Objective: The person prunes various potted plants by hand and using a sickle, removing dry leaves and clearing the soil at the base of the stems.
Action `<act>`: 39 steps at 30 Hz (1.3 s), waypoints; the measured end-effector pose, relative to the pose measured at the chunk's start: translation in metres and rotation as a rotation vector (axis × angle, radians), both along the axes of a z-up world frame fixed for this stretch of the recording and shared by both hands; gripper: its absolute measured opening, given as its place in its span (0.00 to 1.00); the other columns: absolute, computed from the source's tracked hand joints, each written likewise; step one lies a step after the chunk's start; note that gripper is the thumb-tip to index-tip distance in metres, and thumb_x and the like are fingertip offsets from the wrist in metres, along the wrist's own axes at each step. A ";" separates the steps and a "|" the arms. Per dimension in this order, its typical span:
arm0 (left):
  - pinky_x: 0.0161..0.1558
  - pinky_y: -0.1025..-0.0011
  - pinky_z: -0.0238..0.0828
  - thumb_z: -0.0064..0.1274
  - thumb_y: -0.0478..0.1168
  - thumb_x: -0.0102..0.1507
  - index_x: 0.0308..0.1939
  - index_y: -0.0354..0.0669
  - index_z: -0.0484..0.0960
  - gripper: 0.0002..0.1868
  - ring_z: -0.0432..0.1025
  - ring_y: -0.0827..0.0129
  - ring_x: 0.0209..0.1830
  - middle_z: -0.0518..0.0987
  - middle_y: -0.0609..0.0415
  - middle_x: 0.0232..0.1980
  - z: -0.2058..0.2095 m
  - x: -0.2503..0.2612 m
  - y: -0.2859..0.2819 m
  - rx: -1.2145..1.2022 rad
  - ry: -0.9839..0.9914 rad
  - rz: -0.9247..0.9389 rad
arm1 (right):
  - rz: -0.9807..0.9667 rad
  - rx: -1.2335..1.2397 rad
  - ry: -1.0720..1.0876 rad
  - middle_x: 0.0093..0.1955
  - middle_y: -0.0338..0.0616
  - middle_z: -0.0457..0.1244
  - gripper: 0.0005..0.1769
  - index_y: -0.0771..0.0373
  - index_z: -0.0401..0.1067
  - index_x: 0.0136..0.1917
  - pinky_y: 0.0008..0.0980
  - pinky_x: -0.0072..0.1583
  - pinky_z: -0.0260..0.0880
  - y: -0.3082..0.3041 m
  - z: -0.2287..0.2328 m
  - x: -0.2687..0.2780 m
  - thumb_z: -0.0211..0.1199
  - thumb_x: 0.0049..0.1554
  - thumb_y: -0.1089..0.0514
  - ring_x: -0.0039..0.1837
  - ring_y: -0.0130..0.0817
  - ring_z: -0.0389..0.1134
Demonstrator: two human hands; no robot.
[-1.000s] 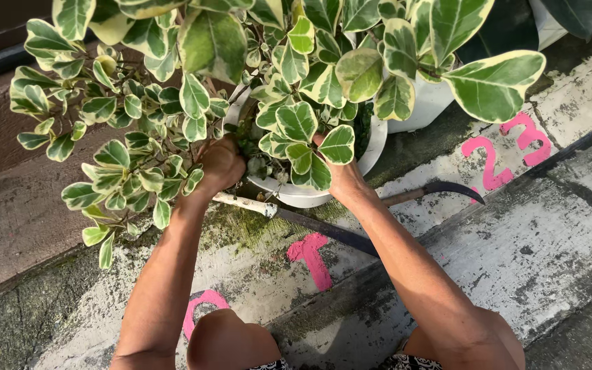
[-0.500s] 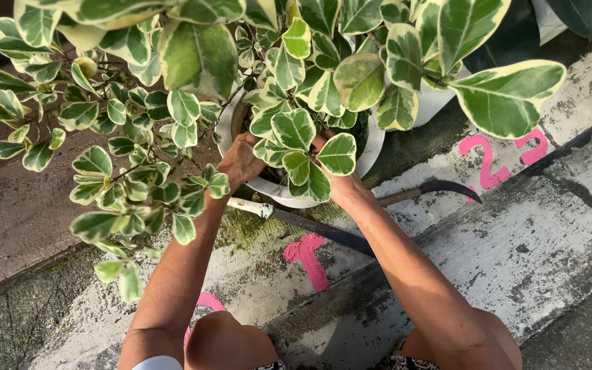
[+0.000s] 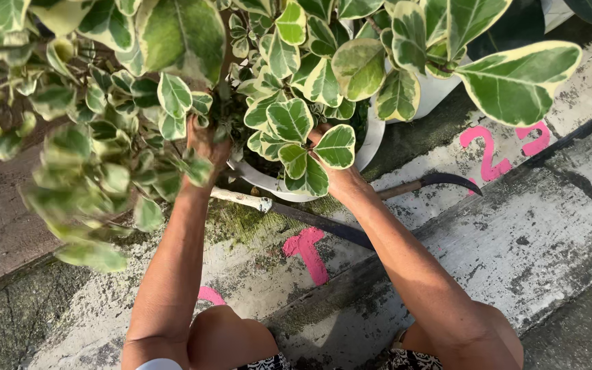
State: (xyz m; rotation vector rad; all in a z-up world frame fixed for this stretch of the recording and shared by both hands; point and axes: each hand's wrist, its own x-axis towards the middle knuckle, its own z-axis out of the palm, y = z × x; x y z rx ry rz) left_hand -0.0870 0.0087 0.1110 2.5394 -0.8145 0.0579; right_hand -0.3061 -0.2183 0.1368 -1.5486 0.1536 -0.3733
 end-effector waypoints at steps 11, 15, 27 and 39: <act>0.67 0.61 0.60 0.42 0.57 0.64 0.68 0.57 0.70 0.29 0.63 0.64 0.69 0.68 0.54 0.70 0.064 -0.064 -0.020 0.084 0.061 -0.148 | -0.083 -0.204 -0.082 0.54 0.38 0.59 0.25 0.60 0.74 0.68 0.26 0.53 0.68 -0.013 0.004 0.011 0.66 0.57 0.66 0.52 0.29 0.62; 0.70 0.62 0.58 0.41 0.57 0.65 0.67 0.58 0.71 0.28 0.64 0.67 0.68 0.69 0.55 0.70 0.042 -0.085 -0.060 0.369 -0.353 -0.210 | -0.077 0.106 0.076 0.58 0.40 0.64 0.23 0.61 0.72 0.68 0.28 0.57 0.70 -0.016 0.016 0.017 0.61 0.60 0.67 0.55 0.27 0.65; 0.66 0.61 0.65 0.52 0.48 0.65 0.64 0.51 0.76 0.24 0.70 0.61 0.64 0.76 0.52 0.65 0.012 -0.061 -0.108 -0.229 0.044 -0.586 | -0.093 0.843 0.026 0.41 0.48 0.68 0.07 0.67 0.74 0.50 0.38 0.43 0.75 -0.064 0.010 0.014 0.64 0.65 0.60 0.41 0.39 0.72; 0.62 0.55 0.61 0.61 0.53 0.60 0.65 0.43 0.77 0.32 0.70 0.47 0.64 0.76 0.43 0.65 0.032 -0.037 -0.050 0.005 0.100 -0.391 | -0.463 -0.279 0.071 0.51 0.36 0.70 0.11 0.61 0.75 0.55 0.25 0.51 0.70 -0.080 0.080 -0.025 0.61 0.59 0.69 0.52 0.26 0.71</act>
